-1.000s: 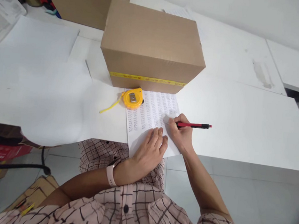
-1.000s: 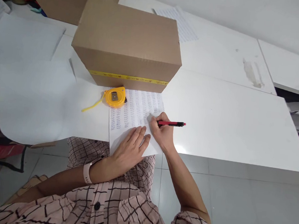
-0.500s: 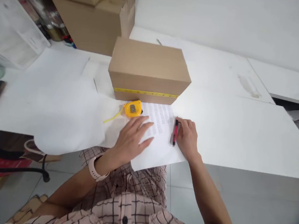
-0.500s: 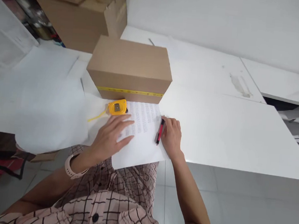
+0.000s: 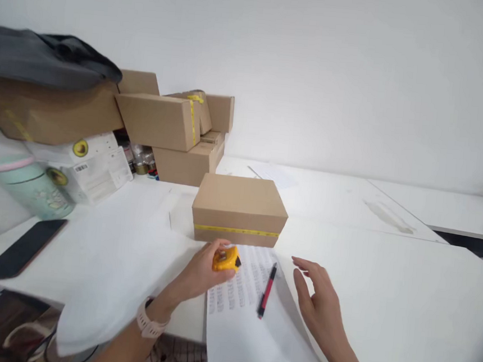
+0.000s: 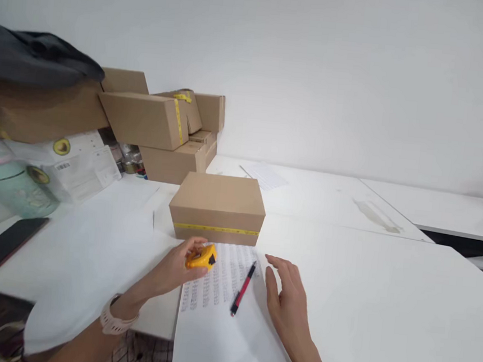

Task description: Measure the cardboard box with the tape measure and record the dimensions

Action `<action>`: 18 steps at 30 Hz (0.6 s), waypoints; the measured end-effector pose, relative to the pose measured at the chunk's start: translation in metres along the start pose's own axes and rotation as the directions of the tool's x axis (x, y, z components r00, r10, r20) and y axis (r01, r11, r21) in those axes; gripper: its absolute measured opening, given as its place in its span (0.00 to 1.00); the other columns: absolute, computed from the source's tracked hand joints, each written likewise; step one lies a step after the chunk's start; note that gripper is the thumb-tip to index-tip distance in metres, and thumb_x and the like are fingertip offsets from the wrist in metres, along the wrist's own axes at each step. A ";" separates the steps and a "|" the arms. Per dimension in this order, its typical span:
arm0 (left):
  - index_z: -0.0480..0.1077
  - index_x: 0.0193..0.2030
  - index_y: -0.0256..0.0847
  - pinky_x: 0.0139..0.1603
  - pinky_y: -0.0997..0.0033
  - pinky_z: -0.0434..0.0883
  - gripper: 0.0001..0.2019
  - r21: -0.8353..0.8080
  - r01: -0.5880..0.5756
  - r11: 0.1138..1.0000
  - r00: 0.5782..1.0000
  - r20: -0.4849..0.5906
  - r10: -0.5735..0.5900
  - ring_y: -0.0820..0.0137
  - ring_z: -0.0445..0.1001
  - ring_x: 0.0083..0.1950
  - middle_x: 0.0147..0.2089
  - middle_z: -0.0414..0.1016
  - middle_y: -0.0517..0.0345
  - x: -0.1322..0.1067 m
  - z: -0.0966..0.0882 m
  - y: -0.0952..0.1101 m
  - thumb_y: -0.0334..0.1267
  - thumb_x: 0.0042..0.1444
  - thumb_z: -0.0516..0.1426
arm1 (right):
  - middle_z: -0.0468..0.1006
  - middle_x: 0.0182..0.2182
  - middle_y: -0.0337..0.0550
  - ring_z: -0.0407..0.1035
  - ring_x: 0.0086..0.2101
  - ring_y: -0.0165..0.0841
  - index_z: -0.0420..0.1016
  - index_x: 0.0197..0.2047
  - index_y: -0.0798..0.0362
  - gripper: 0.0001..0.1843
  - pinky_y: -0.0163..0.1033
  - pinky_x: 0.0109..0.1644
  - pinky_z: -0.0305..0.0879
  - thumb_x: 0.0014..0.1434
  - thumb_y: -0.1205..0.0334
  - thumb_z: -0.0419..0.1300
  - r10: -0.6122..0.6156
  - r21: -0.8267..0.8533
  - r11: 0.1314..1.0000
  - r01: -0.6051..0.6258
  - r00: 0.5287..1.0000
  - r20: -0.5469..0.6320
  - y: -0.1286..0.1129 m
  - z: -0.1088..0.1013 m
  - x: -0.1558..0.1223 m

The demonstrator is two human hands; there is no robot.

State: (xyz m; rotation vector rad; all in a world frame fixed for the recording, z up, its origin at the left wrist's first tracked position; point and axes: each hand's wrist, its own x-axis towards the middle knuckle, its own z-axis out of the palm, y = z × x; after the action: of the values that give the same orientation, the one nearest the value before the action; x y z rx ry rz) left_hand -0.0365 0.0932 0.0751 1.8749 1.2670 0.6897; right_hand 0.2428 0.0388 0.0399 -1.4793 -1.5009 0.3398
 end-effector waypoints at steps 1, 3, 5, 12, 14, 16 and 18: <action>0.63 0.63 0.45 0.56 0.52 0.75 0.27 -0.133 -0.014 0.991 0.997 0.079 0.024 0.57 0.76 0.57 0.59 0.75 0.46 -0.002 -0.006 0.010 0.44 0.59 0.63 | 0.80 0.51 0.50 0.74 0.49 0.48 0.76 0.55 0.40 0.18 0.57 0.51 0.72 0.67 0.44 0.56 0.090 0.129 0.986 -0.102 0.992 0.094 -0.014 -0.001 0.007; 0.61 0.65 0.48 0.56 0.53 0.74 0.29 -0.298 -0.060 0.953 0.975 0.187 0.119 0.58 0.76 0.58 0.59 0.74 0.46 -0.004 -0.016 0.030 0.48 0.60 0.63 | 0.79 0.54 0.48 0.73 0.54 0.45 0.76 0.57 0.41 0.23 0.55 0.57 0.71 0.67 0.40 0.55 0.185 0.354 0.881 -0.313 0.917 0.352 -0.043 -0.003 0.023; 0.59 0.66 0.49 0.57 0.53 0.73 0.29 -0.341 -0.103 0.934 0.959 0.214 0.184 0.59 0.76 0.58 0.58 0.75 0.46 -0.003 -0.026 0.047 0.48 0.61 0.62 | 0.79 0.54 0.47 0.73 0.55 0.42 0.79 0.56 0.43 0.26 0.51 0.61 0.68 0.65 0.36 0.56 0.151 0.469 0.773 -0.428 0.842 0.519 -0.069 -0.004 0.038; 0.60 0.65 0.47 0.56 0.52 0.72 0.29 -0.292 -0.096 0.952 0.956 0.239 0.170 0.58 0.78 0.55 0.55 0.76 0.46 0.007 -0.058 0.068 0.50 0.60 0.63 | 0.77 0.33 0.40 0.68 0.32 0.29 0.79 0.36 0.52 0.22 0.39 0.40 0.67 0.53 0.41 0.71 0.136 0.494 0.720 -0.486 0.798 0.588 -0.105 0.007 0.070; 0.60 0.64 0.46 0.55 0.53 0.73 0.30 -0.332 -0.066 0.941 0.953 0.257 0.158 0.58 0.79 0.53 0.55 0.77 0.46 0.011 -0.069 0.069 0.50 0.60 0.62 | 0.73 0.28 0.37 0.63 0.28 0.26 0.75 0.31 0.53 0.23 0.35 0.33 0.62 0.49 0.42 0.74 0.138 0.516 0.713 -0.475 0.816 0.561 -0.105 0.011 0.084; 0.59 0.64 0.45 0.55 0.53 0.73 0.30 -0.376 -0.050 0.925 0.960 0.239 0.149 0.57 0.80 0.54 0.53 0.80 0.46 0.018 -0.084 0.068 0.49 0.59 0.63 | 0.69 0.24 0.34 0.59 0.25 0.25 0.73 0.28 0.53 0.25 0.34 0.29 0.57 0.45 0.42 0.75 0.141 0.546 0.704 -0.455 0.842 0.520 -0.102 0.013 0.109; 0.60 0.63 0.45 0.55 0.55 0.74 0.31 -0.382 -0.059 0.922 0.983 0.137 0.119 0.56 0.80 0.53 0.51 0.81 0.47 0.030 -0.106 0.061 0.48 0.56 0.64 | 0.66 0.20 0.33 0.57 0.23 0.25 0.70 0.26 0.52 0.26 0.34 0.26 0.55 0.43 0.42 0.76 0.154 0.591 0.687 -0.422 0.880 0.449 -0.093 0.011 0.140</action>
State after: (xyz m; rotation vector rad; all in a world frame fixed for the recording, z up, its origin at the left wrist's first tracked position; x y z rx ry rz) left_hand -0.0757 0.1386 0.1859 1.6380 0.8790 0.7565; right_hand 0.2056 0.1459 0.1647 -1.0672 -1.1902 1.2911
